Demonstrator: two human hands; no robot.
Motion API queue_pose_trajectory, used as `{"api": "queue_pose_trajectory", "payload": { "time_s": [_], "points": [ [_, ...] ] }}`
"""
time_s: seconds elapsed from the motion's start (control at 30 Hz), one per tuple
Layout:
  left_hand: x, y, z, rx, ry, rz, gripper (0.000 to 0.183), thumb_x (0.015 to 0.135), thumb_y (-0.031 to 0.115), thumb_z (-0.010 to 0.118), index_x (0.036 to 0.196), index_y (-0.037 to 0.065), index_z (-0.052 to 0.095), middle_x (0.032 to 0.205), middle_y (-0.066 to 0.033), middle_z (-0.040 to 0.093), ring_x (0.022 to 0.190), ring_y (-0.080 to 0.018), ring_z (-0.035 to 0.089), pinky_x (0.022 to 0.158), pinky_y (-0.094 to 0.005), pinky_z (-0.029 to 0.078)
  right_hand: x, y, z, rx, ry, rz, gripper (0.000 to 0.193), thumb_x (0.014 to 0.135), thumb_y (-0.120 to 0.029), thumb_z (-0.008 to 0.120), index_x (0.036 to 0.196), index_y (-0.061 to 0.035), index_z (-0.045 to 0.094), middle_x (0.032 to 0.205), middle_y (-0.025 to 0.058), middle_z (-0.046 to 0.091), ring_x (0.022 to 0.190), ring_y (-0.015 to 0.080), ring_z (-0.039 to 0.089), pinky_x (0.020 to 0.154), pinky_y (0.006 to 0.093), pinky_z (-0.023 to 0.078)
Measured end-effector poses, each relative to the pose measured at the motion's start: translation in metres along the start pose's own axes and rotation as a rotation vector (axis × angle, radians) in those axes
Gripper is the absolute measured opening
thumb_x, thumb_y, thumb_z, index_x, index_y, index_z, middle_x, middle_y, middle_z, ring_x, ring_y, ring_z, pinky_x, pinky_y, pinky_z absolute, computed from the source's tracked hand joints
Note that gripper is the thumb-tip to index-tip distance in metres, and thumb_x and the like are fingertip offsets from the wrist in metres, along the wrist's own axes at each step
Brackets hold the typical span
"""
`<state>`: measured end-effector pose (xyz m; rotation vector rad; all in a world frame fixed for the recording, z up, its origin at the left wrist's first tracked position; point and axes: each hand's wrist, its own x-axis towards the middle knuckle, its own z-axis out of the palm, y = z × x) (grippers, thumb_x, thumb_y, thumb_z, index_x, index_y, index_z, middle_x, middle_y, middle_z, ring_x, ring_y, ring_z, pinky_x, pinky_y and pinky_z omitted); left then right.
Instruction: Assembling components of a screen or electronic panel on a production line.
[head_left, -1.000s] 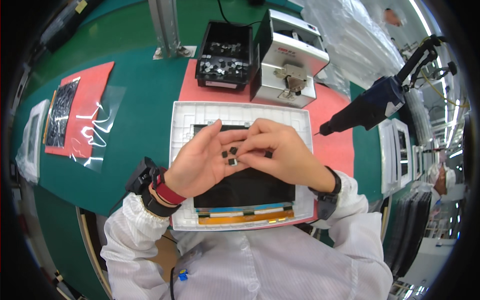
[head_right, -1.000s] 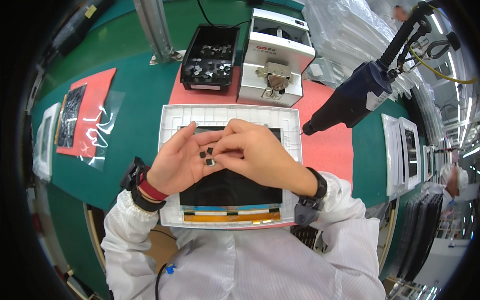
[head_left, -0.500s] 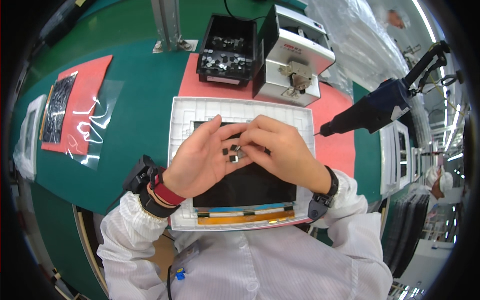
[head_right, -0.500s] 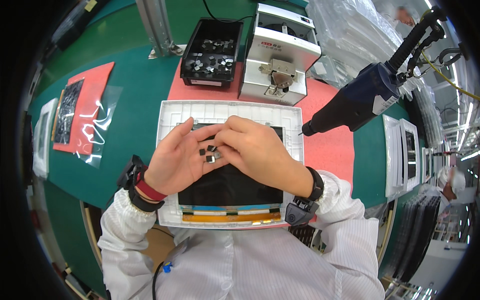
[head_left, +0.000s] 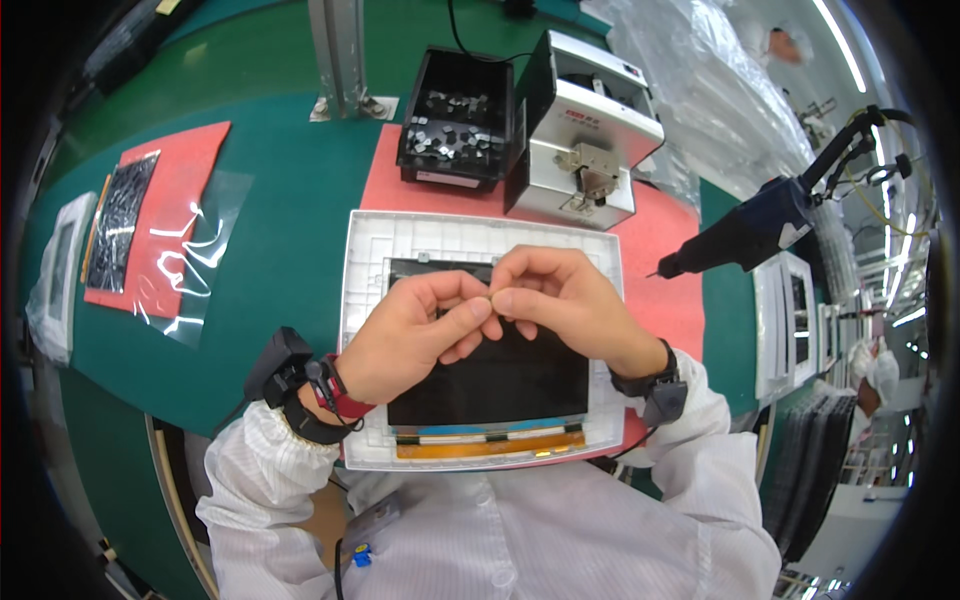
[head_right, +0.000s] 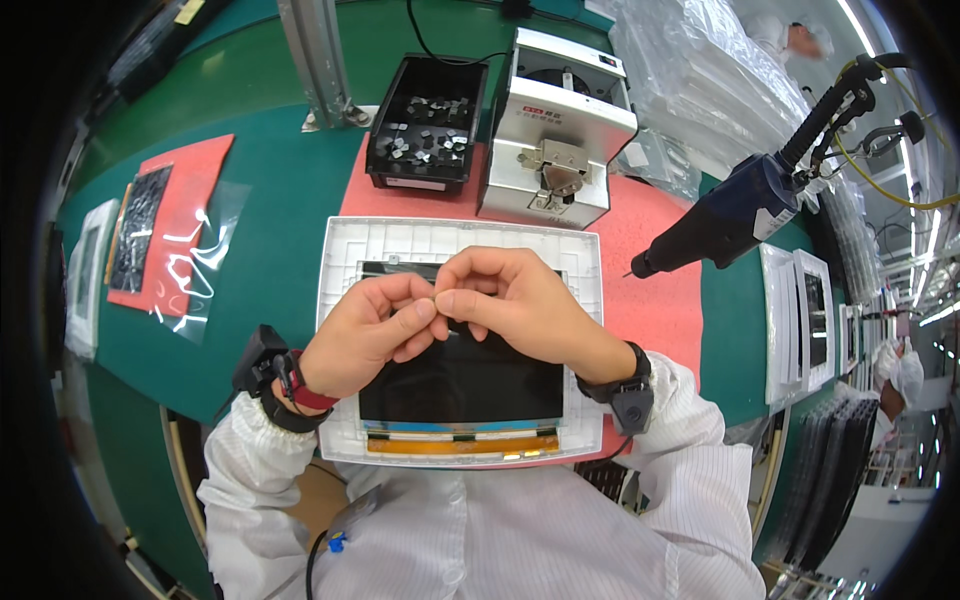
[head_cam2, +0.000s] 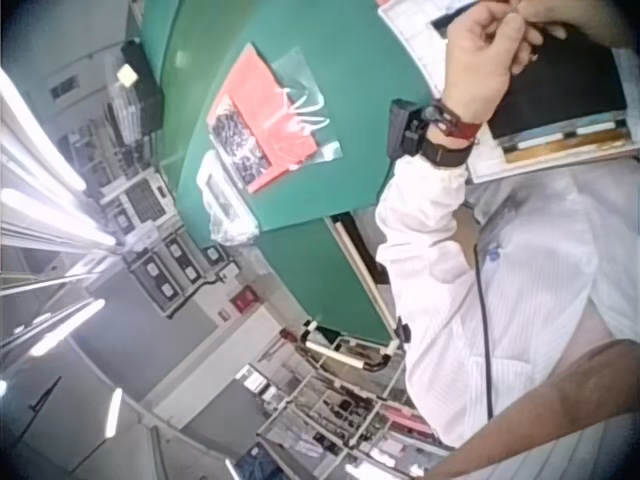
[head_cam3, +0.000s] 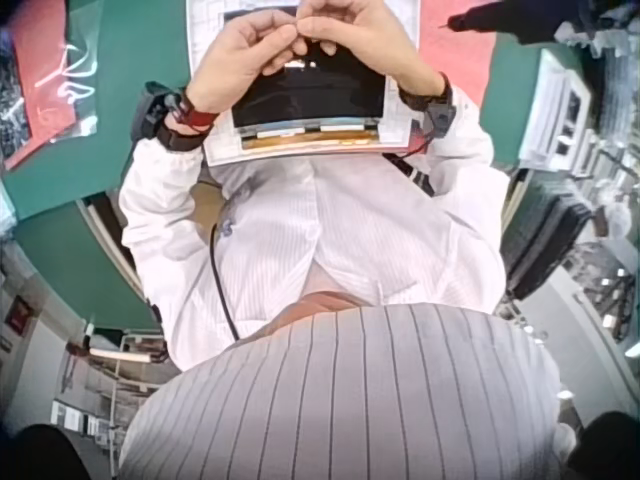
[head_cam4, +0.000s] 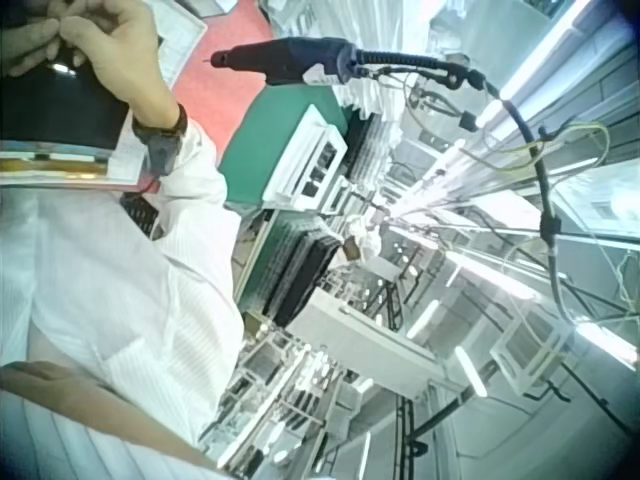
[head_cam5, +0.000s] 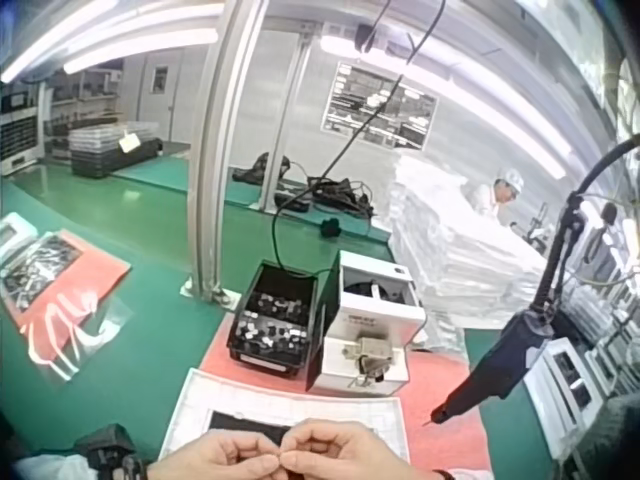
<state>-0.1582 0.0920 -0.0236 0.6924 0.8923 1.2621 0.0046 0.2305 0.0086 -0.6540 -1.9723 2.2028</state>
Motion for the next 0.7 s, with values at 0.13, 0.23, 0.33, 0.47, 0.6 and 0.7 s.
{"api": "queue_pose_trajectory", "payload": {
  "time_s": [0.13,0.23,0.33,0.47,0.6,0.7],
  "points": [
    [-0.002,0.002,0.001,0.019,0.003,-0.014,0.017,0.102,0.017,0.054,0.103,0.002,0.061,0.089,-0.002,0.065,0.065,-0.0032,0.048,0.057,-0.018,0.039,0.001,0.006,-0.001,0.235,-0.036,0.098,0.012,0.094,-0.013,0.065,0.099,-0.0025,0.062,0.086,0.0016,0.063,0.072,0.0076,0.06,0.059,0.0206,0.047],
    [-0.003,0.003,0.0,0.054,0.042,0.006,0.017,0.102,0.016,0.054,0.103,0.001,0.061,0.089,-0.0024,0.065,0.065,-0.0033,0.047,0.057,-0.0181,0.039,0.004,0.005,-0.001,0.303,-0.058,0.116,0.014,0.095,-0.015,0.064,0.1,-0.0024,0.061,0.085,0.0015,0.062,0.072,0.0073,0.059,0.06,0.0206,0.047],
    [0.001,0.005,0.003,0.073,0.061,0.022,0.017,0.102,0.016,0.052,0.104,0.002,0.06,0.087,-0.0026,0.064,0.063,-0.0036,0.044,0.055,-0.0183,0.036,0.005,0.008,-0.004,0.273,-0.059,0.034,0.016,0.097,-0.019,0.061,0.1,-0.0029,0.06,0.085,0.0012,0.062,0.071,0.0063,0.056,0.063,0.02,0.046],
    [0.005,0.01,0.005,0.134,0.06,0.0,0.019,0.103,0.017,0.051,0.104,0.001,0.061,0.087,-0.0033,0.064,0.063,-0.0039,0.046,0.054,-0.0184,0.036,0.0,-0.004,-0.009,0.062,-0.044,-0.073,0.018,0.101,-0.022,0.055,0.101,-0.0043,0.059,0.086,0.0002,0.06,0.07,0.0046,0.05,0.063,0.0199,0.042],
    [0.002,0.002,-0.002,0.067,0.183,0.025,0.016,0.101,0.014,0.051,0.102,0.002,0.061,0.081,-0.0037,0.062,0.059,-0.0059,0.046,0.051,-0.0191,0.034,-0.032,-0.028,-0.001,-0.196,-0.104,-0.247,0.019,0.102,-0.021,0.051,0.097,-0.0024,0.053,0.08,0.0039,0.057,0.074,0.0136,0.052,0.069,0.0288,0.045],
    [0.009,-0.006,-0.011,-0.04,0.132,0.01,0.016,0.099,0.017,0.055,0.101,0.002,0.06,0.079,-0.0056,0.061,0.06,-0.0109,0.051,0.052,-0.0196,0.036,-0.081,-0.038,-0.019,-0.462,-0.068,-0.246,0.017,0.101,-0.023,0.052,0.1,-0.0061,0.052,0.085,0.0066,0.059,0.075,0.0226,0.054,0.072,0.0336,0.046]
  ]
}}
